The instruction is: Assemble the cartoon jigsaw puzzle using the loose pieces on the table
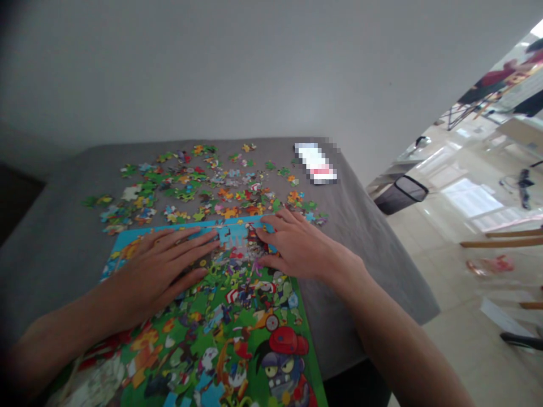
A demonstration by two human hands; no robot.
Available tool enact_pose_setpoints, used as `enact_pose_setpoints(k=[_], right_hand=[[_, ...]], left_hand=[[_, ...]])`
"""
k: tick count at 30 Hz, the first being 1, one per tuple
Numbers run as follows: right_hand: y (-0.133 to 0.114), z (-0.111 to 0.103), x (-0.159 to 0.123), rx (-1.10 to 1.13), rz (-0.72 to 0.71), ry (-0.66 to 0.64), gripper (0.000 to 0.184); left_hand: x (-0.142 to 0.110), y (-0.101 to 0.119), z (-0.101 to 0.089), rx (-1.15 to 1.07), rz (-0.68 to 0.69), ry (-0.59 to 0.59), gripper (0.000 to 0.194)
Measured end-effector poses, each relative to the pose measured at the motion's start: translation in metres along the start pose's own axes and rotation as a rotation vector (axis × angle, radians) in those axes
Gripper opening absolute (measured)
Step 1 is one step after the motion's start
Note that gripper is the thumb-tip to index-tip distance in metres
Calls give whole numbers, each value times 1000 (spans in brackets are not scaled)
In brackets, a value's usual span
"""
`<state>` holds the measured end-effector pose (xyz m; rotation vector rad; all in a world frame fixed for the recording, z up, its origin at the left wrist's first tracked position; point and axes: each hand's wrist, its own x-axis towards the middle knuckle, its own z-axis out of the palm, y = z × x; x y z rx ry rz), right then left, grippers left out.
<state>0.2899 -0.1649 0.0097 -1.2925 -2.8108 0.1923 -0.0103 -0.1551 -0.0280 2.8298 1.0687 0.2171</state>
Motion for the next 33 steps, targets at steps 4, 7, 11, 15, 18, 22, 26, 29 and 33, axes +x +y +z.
enact_pose_setpoints(k=[4,7,11,15,18,22,26,29,33], right_hand=[[4,2,1,-30,6,10,33],[10,3,5,8,12,10,28],[14,8,12,95,76,87,29],[13,17,19,139,123,160,28],[13,22,24,186,157,205,23],[12,25,27,277,185,235,20],[12,26,27,313,176,275,19],[14,23,24,287,154,282,17],[19,20,20,267,130,239,16]], left_hand=[[2,1,-1,22,7,-14,50],[3,1,-1,23,6,-13,49],[2,0,0,7,2,-2,50],[1,-1,2,-12,1,8,51],[0,-1,3,-17,1,11,50],[0,-2,3,-11,2,7,50],[0,-3,3,-10,4,0,50],[0,-2,3,-9,1,-2,50],[0,-1,2,-13,-5,-6,51]])
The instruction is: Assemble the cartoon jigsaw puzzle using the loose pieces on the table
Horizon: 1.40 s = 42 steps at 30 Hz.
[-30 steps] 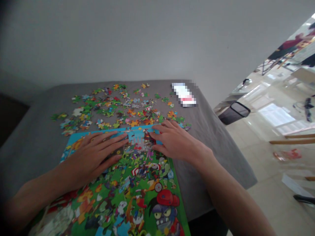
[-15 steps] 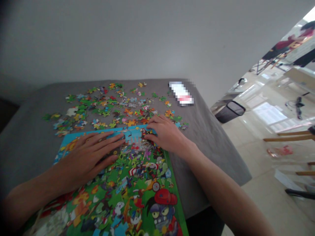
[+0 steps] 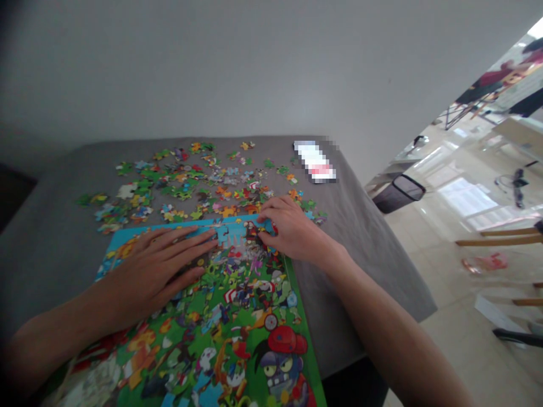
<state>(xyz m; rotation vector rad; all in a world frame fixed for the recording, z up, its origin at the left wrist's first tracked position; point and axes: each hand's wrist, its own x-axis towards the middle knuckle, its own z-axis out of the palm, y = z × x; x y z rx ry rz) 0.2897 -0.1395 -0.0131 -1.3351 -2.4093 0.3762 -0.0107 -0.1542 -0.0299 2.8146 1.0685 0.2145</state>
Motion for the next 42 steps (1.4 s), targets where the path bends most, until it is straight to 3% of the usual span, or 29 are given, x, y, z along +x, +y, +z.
enact_pose_setpoints(k=[9,14,18,27,33,37,42], right_hand=[[8,5,-1,27,-38,-22,23],[8,-8,-2,76,-65,8,29],[8,-15,-4,109,-118,-42,24],[18,-3,3,74,-1,-27,14],[22,-20,-2,114,-3,2,12],[21,-34,-11,135,-48,-114,13],[17,-33,-14,103,-53,-274,32]], left_hand=[[-1,-2,2,-2,12,5,49],[-2,-3,3,-15,9,15,50],[0,-3,4,-19,11,18,50],[0,-3,3,-32,1,7,52],[-1,-4,5,-37,-16,6,53],[-1,-4,5,-31,-9,10,53],[0,-4,5,-34,2,14,52]])
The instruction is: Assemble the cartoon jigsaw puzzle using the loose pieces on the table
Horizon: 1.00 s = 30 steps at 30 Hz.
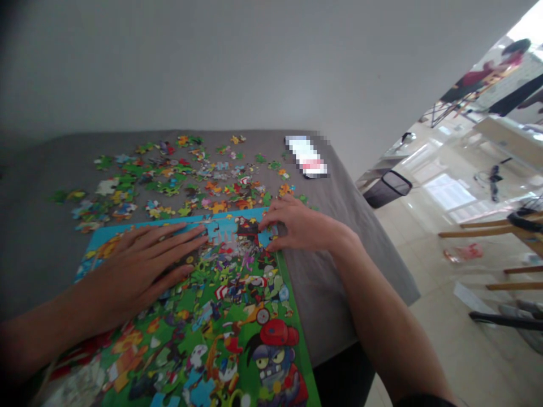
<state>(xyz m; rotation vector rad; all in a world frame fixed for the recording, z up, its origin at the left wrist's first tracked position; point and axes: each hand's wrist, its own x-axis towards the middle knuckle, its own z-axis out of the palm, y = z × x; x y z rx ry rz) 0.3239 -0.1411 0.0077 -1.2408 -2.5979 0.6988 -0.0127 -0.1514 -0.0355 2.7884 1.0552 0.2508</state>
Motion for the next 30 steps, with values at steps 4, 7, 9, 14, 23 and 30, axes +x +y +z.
enact_pose_setpoints(k=[4,7,9,14,23,30], right_hand=[[-6,5,6,-22,21,-31,29],[-15,11,12,-19,16,-29,28],[-23,16,15,-1,-7,-24,28],[-40,28,20,63,-102,-45,13],[-33,25,18,-34,-70,8,27],[-34,28,14,138,-21,9,15]], left_hand=[[0,0,0,-9,2,-1,51],[-1,0,0,-1,6,2,50],[-1,1,0,3,9,6,49],[-1,3,0,-2,2,1,48],[-1,-1,-24,-30,-50,41,51],[-10,-46,-49,-46,-177,188,48]])
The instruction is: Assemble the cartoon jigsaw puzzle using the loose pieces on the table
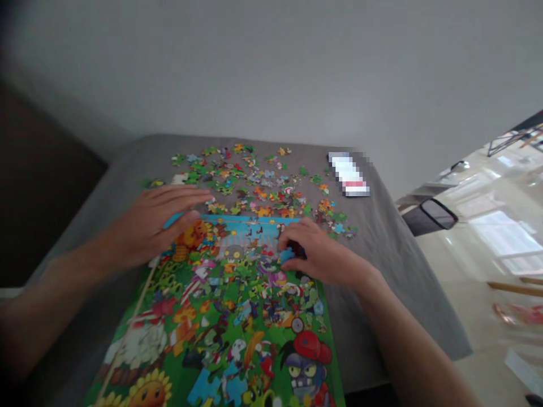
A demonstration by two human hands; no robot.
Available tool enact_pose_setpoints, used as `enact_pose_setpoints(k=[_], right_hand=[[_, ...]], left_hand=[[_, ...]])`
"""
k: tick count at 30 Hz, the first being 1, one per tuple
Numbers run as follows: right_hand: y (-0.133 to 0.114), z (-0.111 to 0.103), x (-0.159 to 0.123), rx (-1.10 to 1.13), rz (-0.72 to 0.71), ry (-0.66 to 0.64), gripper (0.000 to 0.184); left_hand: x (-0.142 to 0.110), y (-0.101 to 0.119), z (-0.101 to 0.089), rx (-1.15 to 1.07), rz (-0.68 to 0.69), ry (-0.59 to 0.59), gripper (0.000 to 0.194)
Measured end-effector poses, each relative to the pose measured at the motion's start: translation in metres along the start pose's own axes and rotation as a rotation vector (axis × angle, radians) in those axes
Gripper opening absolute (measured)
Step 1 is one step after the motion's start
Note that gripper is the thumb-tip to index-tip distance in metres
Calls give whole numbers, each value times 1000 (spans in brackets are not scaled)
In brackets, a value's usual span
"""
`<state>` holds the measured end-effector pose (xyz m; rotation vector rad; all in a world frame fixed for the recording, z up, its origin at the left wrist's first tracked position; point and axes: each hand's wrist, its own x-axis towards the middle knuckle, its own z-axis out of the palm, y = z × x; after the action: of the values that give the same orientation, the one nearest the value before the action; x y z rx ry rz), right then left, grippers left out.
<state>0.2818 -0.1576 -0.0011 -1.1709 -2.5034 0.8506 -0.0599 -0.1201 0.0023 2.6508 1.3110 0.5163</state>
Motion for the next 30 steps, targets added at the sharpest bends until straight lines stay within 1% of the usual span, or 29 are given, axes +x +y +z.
enact_pose_setpoints(k=[2,3,5,7,8,10,12,15,17,19,22,24,25,27,30], right_hand=[[2,0,-2,108,68,-28,14],[4,0,-2,162,100,-16,17],[5,0,1,277,160,89,21],[3,1,9,381,194,224,26],[0,3,15,411,199,264,30],[-11,7,27,392,171,284,35],[-26,11,41,292,96,262,28],[-47,18,62,144,-8,203,19],[-58,22,78,107,-19,169,17],[-63,25,96,134,-13,141,16],[-62,28,123,257,-5,103,17],[-58,29,139,328,12,74,17],[-56,30,146,341,24,50,17],[-51,30,155,322,40,-6,15],[-45,33,161,273,25,-42,11]], left_hand=[[-2,-16,-3,-13,-29,-6,48],[-3,-23,-3,-22,-41,-10,48],[-5,-33,-4,-41,-61,-27,49],[-7,-37,-2,-53,-83,-45,50],[-8,-38,-2,-55,-93,-52,50],[-9,-35,1,-50,-96,-65,50],[-10,-31,3,-46,-62,-94,48],[-11,-27,7,-52,13,-178,46],[-11,-24,13,-39,7,-190,51],[-11,-19,20,-7,-50,-159,59],[-10,-11,29,33,-149,-105,79],[-9,-12,28,41,-181,-98,92],[-9,-14,26,41,-187,-103,95],[-9,-21,20,42,-198,-123,91],[-10,-31,12,61,-206,-134,76]])
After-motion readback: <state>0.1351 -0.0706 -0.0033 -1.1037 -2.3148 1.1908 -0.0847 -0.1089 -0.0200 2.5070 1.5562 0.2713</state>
